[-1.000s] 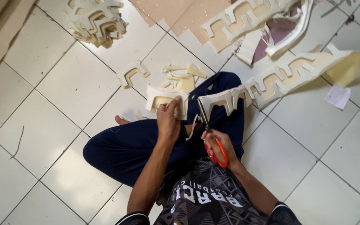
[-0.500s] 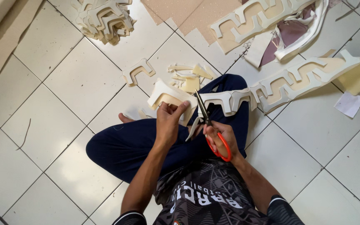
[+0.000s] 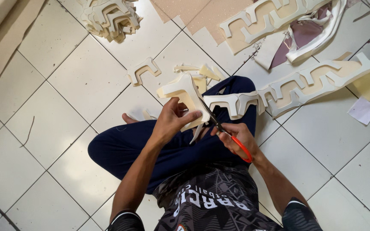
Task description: The person sits cross-legged on a tiled floor and uses red-handled scissors to trim excess foam from pre-cut foam shoe components. They hold each piece on their lap, cut along the edges, place trimmed pieces aside, and pick up the next foam piece to continue trimming.
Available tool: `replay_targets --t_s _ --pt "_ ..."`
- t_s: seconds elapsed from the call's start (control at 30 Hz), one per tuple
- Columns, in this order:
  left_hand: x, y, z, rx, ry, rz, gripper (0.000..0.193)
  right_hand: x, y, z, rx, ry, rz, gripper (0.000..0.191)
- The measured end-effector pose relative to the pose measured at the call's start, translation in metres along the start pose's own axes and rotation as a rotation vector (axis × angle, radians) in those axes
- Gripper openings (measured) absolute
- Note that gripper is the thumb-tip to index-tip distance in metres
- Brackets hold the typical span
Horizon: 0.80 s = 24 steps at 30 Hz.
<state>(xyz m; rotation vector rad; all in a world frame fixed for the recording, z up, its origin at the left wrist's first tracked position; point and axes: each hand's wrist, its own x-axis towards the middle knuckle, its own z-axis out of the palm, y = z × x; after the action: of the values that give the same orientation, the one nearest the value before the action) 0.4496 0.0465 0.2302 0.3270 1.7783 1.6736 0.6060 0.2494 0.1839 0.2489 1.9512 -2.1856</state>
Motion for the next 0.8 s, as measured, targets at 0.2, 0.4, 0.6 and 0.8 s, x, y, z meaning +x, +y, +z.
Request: replay_targets --t_s 0.2,0.4,0.6,0.8 --pt "0.010 -0.016 0.011 -0.122 0.185 0.080 0.038 -0.003 0.008 0.006 0.024 0.051 0.025 0.061" --pt "-0.001 -0.013 0.036 -0.157 0.196 0.062 0.026 0.007 0.005 0.013 -0.048 0.106 -0.201 0.066" --pt "-0.002 0.008 0.039 -0.277 0.093 -0.062 0.028 0.005 0.007 0.014 0.020 0.149 -0.101 0.062" --pt "0.021 0.002 0.033 -0.686 0.156 -0.070 0.046 0.007 0.016 0.007 -0.057 0.145 -0.102 0.057"
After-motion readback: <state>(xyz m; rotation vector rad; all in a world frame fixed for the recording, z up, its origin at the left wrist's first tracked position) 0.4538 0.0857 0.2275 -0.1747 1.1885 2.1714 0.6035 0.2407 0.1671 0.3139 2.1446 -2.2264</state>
